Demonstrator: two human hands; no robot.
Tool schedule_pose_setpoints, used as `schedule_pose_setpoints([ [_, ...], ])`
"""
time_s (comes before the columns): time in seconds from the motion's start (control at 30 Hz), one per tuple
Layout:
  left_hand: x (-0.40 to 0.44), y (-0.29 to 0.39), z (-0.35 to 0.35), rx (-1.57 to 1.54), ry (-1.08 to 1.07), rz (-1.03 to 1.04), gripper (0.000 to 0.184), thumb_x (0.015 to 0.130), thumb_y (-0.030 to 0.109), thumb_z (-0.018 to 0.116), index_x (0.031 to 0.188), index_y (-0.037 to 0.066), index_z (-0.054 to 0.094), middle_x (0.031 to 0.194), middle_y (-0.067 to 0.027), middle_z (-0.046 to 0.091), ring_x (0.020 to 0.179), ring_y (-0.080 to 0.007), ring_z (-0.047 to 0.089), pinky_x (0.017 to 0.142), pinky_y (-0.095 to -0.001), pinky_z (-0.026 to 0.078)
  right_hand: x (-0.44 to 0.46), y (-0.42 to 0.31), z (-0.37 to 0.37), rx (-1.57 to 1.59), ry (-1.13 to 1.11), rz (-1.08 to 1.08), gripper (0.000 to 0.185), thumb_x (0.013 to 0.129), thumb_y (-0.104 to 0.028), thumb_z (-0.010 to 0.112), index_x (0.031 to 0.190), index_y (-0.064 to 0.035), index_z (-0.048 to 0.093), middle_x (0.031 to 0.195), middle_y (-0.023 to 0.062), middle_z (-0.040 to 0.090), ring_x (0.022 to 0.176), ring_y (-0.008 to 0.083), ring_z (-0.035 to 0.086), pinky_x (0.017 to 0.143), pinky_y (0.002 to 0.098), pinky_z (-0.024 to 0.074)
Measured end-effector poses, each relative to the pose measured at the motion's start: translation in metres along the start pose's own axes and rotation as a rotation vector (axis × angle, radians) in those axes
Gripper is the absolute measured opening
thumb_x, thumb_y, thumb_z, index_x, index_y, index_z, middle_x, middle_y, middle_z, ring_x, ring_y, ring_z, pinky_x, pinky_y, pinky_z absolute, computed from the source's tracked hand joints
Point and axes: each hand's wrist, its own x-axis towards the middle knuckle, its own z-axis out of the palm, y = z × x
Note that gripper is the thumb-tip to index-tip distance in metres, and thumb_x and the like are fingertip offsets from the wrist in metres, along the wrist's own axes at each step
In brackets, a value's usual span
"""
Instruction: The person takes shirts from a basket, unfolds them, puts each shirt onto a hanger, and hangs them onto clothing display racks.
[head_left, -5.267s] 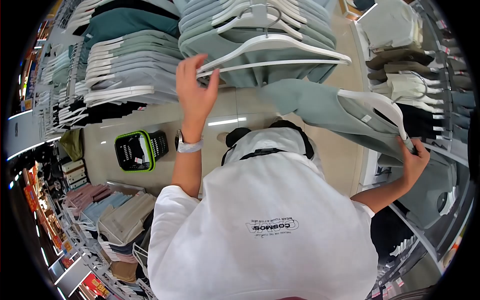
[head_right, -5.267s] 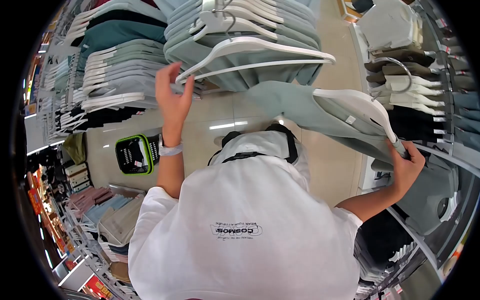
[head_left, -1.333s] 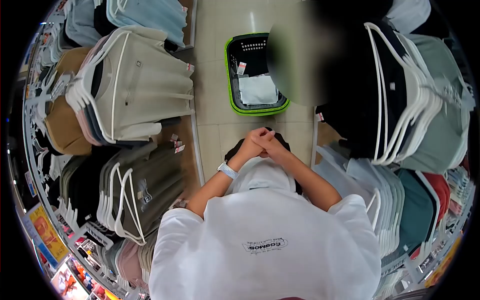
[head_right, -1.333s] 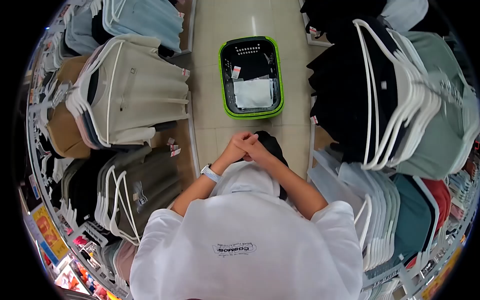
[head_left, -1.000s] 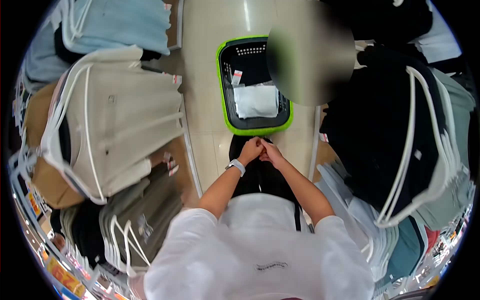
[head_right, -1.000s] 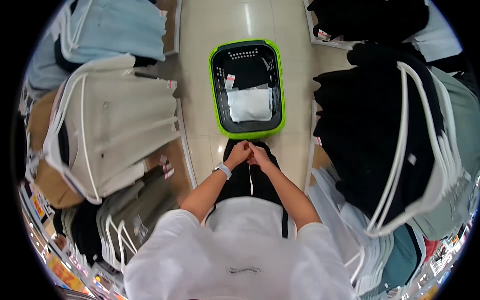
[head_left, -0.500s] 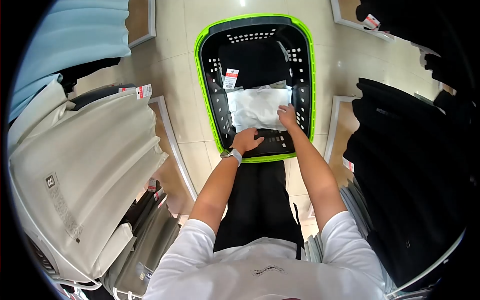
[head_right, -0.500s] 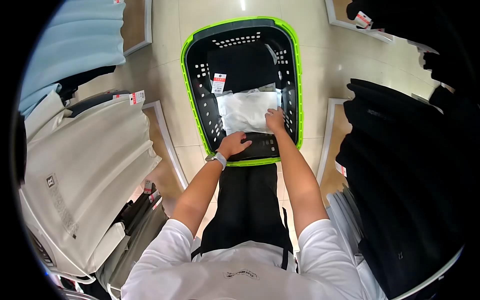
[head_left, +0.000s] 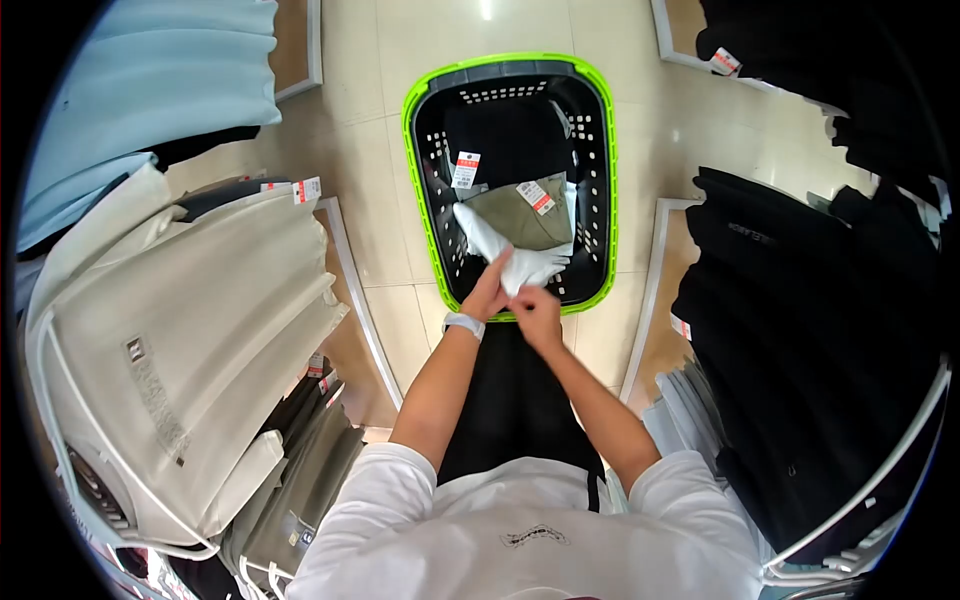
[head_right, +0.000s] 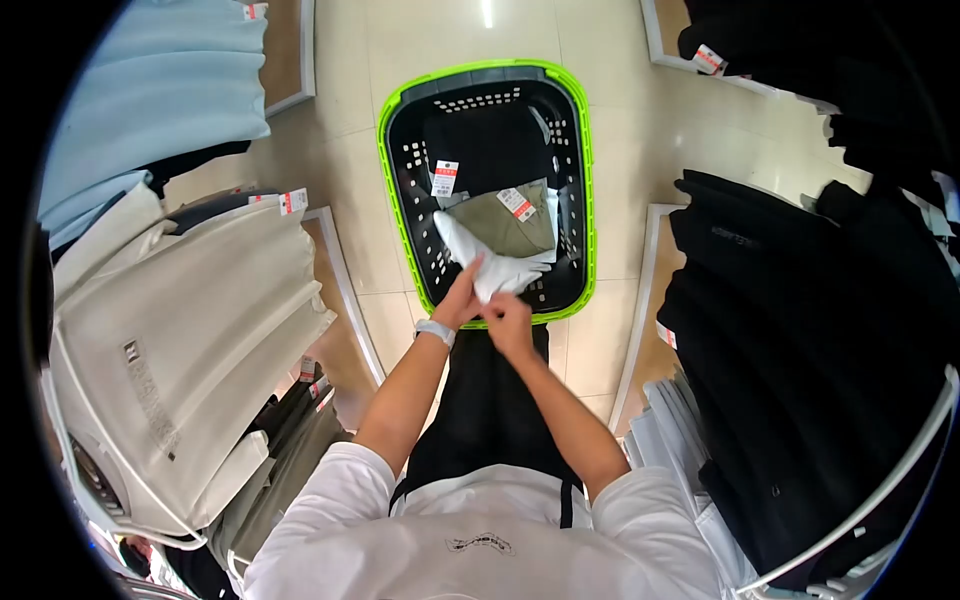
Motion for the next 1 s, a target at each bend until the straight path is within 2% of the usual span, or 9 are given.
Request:
schedule_pose_setpoints([
  [0.1, -0.043, -0.025, -0.021, 0.179, 0.234, -0.022, 0.033, 0.078, 0.0, 0.057, 0.11, -0.006, 0.05, 0.101, -0.0147, 0.059, 0.089, -0.0259, 0.06, 0.078, -0.0353, 0.051, -0.058, -0.05, -0.022, 0.048, -0.135, 0.027, 0.013, 0.071, -0.007, 0.069, 0.076, 0.0034, 0.064, 0.084, 0.0133, 0.063, 0.065, 0.0219, 0.063, 0.062, 0.0289, 0.0489],
  [0.17, -0.082, -0.04, -0.012, 0.191, 0.201, 0.014, 0.04, 0.077, -0.005, 0.055, 0.116, -0.006, 0.047, 0.105, -0.0155, 0.058, 0.093, -0.0264, 0.06, 0.081, -0.0355, 0.05, -0.082, -0.06, -0.039, 0.138, -0.279, 0.114, 0.012, 0.071, -0.008, 0.07, 0.077, 0.0021, 0.066, 0.08, 0.0107, 0.065, 0.064, 0.0164, 0.062, 0.06, 0.0268, 0.0483],
  [0.27, -0.149, -0.051, 0.023, 0.259, 0.163, 0.099, 0.049, 0.077, -0.007, 0.054, 0.124, -0.004, 0.041, 0.113, -0.0163, 0.056, 0.101, -0.0263, 0.057, 0.087, -0.0354, 0.048, -0.095, -0.063, -0.075, 0.485, -0.583, 0.574, 0.012, 0.076, -0.008, 0.065, 0.081, 0.0033, 0.067, 0.082, 0.0101, 0.066, 0.069, 0.0166, 0.063, 0.067, 0.0257, 0.0507],
  [0.43, -0.244, -0.045, 0.082, 0.488, 0.105, 0.211, 0.055, 0.074, -0.003, 0.061, 0.125, -0.003, 0.04, 0.117, -0.0136, 0.054, 0.104, -0.0242, 0.056, 0.092, -0.0351, 0.044, -0.091, -0.09, -0.14, 1.029, -0.222, 0.981, 0.042, 0.085, -0.034, 0.045, 0.112, -0.0031, 0.052, 0.11, 0.0133, 0.056, 0.101, 0.0268, 0.054, 0.092, 0.0424, 0.0417],
  [0.57, -0.3, -0.036, 0.124, 0.749, 0.036, 0.327, 0.055, 0.072, 0.003, 0.065, 0.123, -0.003, 0.045, 0.115, -0.0116, 0.056, 0.103, -0.0206, 0.055, 0.092, -0.0314, 0.042, -0.084, -0.141, -0.169, 1.537, -0.417, 0.832, 0.05, 0.089, -0.046, 0.041, 0.119, -0.0071, 0.052, 0.121, 0.0103, 0.055, 0.113, 0.0246, 0.05, 0.1, 0.0429, 0.0351],
  [0.77, -0.346, -0.033, 0.19, 1.18, -0.097, 0.36, 0.048, 0.072, 0.004, 0.064, 0.117, -0.005, 0.05, 0.105, -0.0108, 0.061, 0.093, -0.0173, 0.058, 0.086, -0.0304, 0.044, -0.088, -0.216, -0.192, 1.095, -0.504, 0.7, 0.043, 0.089, -0.034, 0.052, 0.117, -0.0012, 0.053, 0.11, 0.0109, 0.061, 0.096, 0.0225, 0.061, 0.086, 0.0354, 0.0483],
  [0.83, -0.336, -0.031, 0.189, 1.263, -0.147, 0.335, 0.049, 0.074, 0.004, 0.063, 0.121, -0.001, 0.049, 0.109, -0.0087, 0.059, 0.098, -0.0174, 0.056, 0.089, -0.0308, 0.043, -0.091, -0.221, -0.199, 0.984, -0.326, 0.597, 0.039, 0.085, -0.029, 0.059, 0.112, -0.0006, 0.055, 0.102, 0.0115, 0.063, 0.089, 0.0215, 0.062, 0.081, 0.0345, 0.0499],
  [0.9, -0.326, -0.024, 0.19, 1.253, -0.152, 0.277, 0.047, 0.075, 0.004, 0.063, 0.12, -0.001, 0.051, 0.111, -0.0089, 0.059, 0.099, -0.016, 0.056, 0.088, -0.0295, 0.044, -0.092, -0.215, -0.195, 0.754, 0.112, 0.247, 0.036, 0.085, -0.025, 0.06, 0.109, 0.0008, 0.056, 0.096, 0.01, 0.063, 0.083, 0.0188, 0.062, 0.075, 0.0312, 0.0492],
  [1.0, -0.307, -0.002, 0.191, 1.347, -0.233, 0.323, 0.046, 0.08, 0.011, 0.061, 0.123, 0.001, 0.048, 0.108, -0.0076, 0.06, 0.096, -0.017, 0.057, 0.086, -0.0302, 0.044, -0.104, -0.247, -0.198, 0.466, 0.337, -0.014, 0.031, 0.086, -0.023, 0.059, 0.103, 0.0027, 0.057, 0.088, 0.0102, 0.064, 0.079, 0.0174, 0.061, 0.07, 0.0311, 0.0481],
])
